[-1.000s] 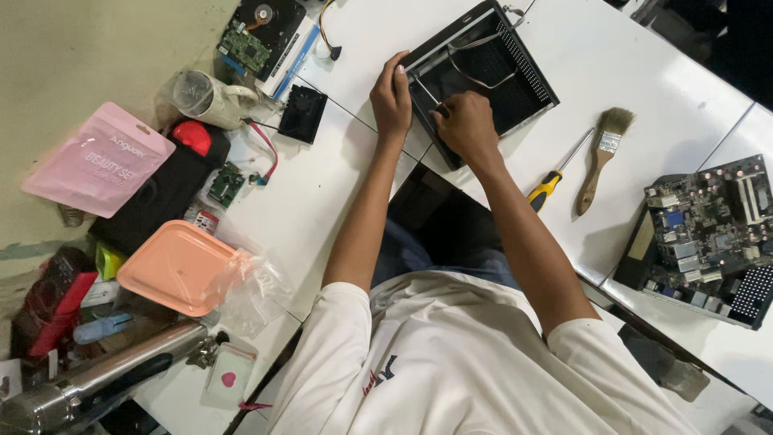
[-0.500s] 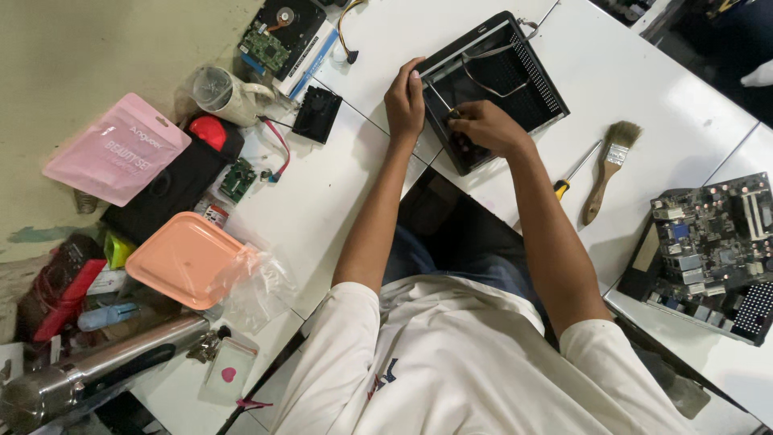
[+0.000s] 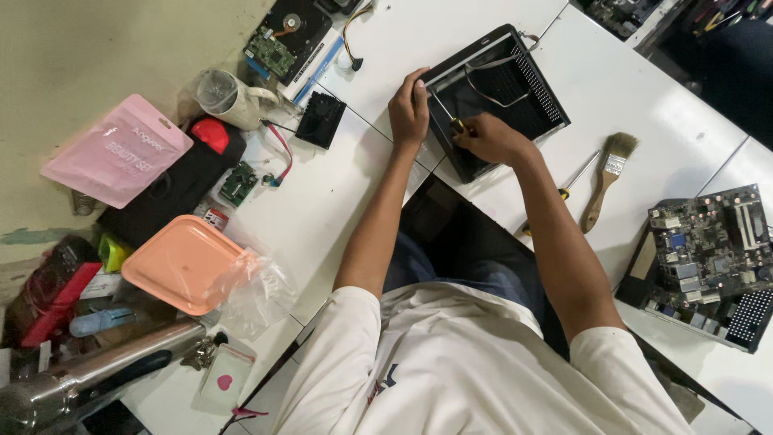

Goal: The person removes a heatsink from a motherboard using a screwdriver, then cleans the board with a brush. They then use the screwdriver to remove screws from a computer case.

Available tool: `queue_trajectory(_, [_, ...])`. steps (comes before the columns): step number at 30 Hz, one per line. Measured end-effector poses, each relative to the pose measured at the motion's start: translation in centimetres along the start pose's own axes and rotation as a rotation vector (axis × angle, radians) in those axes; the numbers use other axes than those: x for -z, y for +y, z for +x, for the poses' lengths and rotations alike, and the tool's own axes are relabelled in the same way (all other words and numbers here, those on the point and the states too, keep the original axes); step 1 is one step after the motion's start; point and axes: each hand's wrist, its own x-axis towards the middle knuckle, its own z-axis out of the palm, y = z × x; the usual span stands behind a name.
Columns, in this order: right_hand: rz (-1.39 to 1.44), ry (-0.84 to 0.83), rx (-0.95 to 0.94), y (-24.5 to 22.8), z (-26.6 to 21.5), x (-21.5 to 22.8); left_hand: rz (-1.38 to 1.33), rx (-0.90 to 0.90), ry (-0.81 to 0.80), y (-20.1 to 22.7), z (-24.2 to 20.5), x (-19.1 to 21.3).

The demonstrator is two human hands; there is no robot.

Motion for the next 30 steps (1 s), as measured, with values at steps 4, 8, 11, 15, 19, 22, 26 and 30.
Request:
queue_trajectory(4, [-0.191,-0.030,-0.024,-0.3,0.2,-0.8,0.023,0.009,0.003,0.1,0.1,0.1])
queue_trajectory(8, [-0.068,0.193,-0.062,-1.5,-0.4,-1.7,0.029,0.062,0.015,0.1,0.2,0.0])
queue_trajectory(11, [-0.060,0.297,-0.038,-1.4,-0.3,-2.1,0.036,0.084,0.021,0.4,0.1,0.1])
queue_trajectory(15, [-0.100,0.394,0.025,-0.9,0.1,-3.1,0.052,0.090,0.037,0.0,0.1,-0.3])
queue_trajectory(19, [-0.218,0.466,-0.003,-2.2,-0.6,-4.0,0.048,0.116,0.030,0.2,0.0,-0.2])
queue_trajectory(22, [-0.279,0.495,-0.065,-1.7,-0.2,-3.9,0.040,0.099,0.022,-0.1,0.0,-0.1])
queue_trajectory(26, [-0.529,0.694,0.076,0.5,0.5,-3.5,0.060,0.066,0.008,0.4,0.0,0.0])
queue_trajectory(30, [-0.122,0.464,-0.008,-3.4,-2.2,-0.5,0.072,0.024,0.009,-0.1,-0.3,-0.1])
